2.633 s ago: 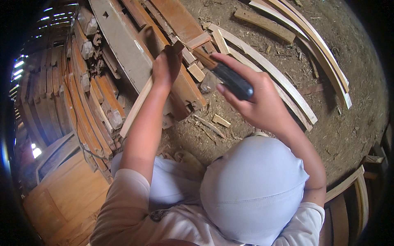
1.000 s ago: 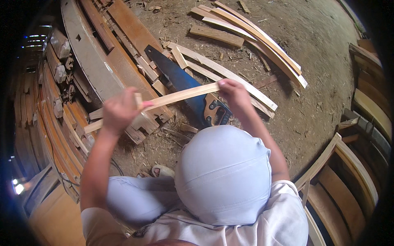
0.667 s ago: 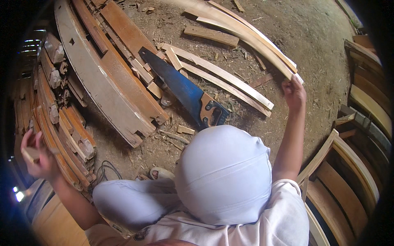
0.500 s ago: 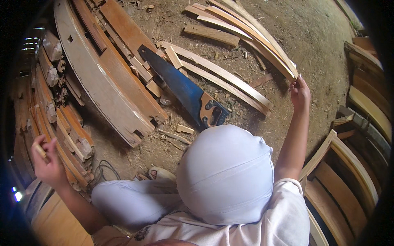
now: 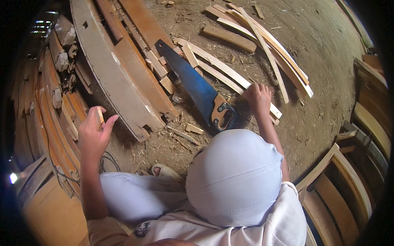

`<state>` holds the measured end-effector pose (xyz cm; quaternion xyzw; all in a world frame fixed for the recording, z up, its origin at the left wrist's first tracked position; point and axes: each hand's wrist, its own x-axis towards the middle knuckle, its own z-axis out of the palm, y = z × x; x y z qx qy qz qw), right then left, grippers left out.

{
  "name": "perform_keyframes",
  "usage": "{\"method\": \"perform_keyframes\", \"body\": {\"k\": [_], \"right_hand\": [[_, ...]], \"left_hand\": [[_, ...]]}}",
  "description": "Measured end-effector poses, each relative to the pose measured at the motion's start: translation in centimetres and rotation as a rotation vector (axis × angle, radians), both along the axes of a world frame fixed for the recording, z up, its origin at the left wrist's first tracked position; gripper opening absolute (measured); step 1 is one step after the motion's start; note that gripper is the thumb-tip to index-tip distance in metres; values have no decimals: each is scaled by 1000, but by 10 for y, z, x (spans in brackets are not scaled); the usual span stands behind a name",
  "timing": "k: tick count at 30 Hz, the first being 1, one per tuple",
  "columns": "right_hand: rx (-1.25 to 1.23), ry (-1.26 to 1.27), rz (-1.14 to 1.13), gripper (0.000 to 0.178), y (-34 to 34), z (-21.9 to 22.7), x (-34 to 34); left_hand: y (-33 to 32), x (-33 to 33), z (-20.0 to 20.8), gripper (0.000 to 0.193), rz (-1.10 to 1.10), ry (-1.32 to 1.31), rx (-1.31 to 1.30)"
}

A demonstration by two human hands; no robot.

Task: The person sits on the ground and uses a hand saw to cut thin wooden strips into smaller pieces. They repeatedly pick up a strip, saw it, and then bend the resulting piece to test its flexibility before placing it aside.

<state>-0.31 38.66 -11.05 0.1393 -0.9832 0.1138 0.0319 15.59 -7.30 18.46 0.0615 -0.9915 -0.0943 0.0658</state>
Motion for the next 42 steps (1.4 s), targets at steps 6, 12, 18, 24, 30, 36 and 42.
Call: {"method": "perform_keyframes", "body": {"k": [6,12,18,24,30,36,42], "right_hand": [[-123,-77,-143,29,-7,22,-11],[-781,-342,-77,26,-31,123,-59],[-979,-679,148,33,-209,315,-70],[-1027,-1042,407,37,-365,345,30],[-858,-971,654,40,-387,279,58],[-689,-1090,699,49,-387,257,69],[-571,-1080,635,51,-377,264,74]], "left_hand": [[-20,10,2,33,81,25,16],[-65,-1,48,32,367,174,237],[-138,-21,129,65,569,414,923],[-227,-24,68,69,706,609,1389],[-220,-53,-26,70,868,846,1816],[-278,-40,-105,65,866,680,1964],[-264,-40,-91,78,957,753,1986]]}}
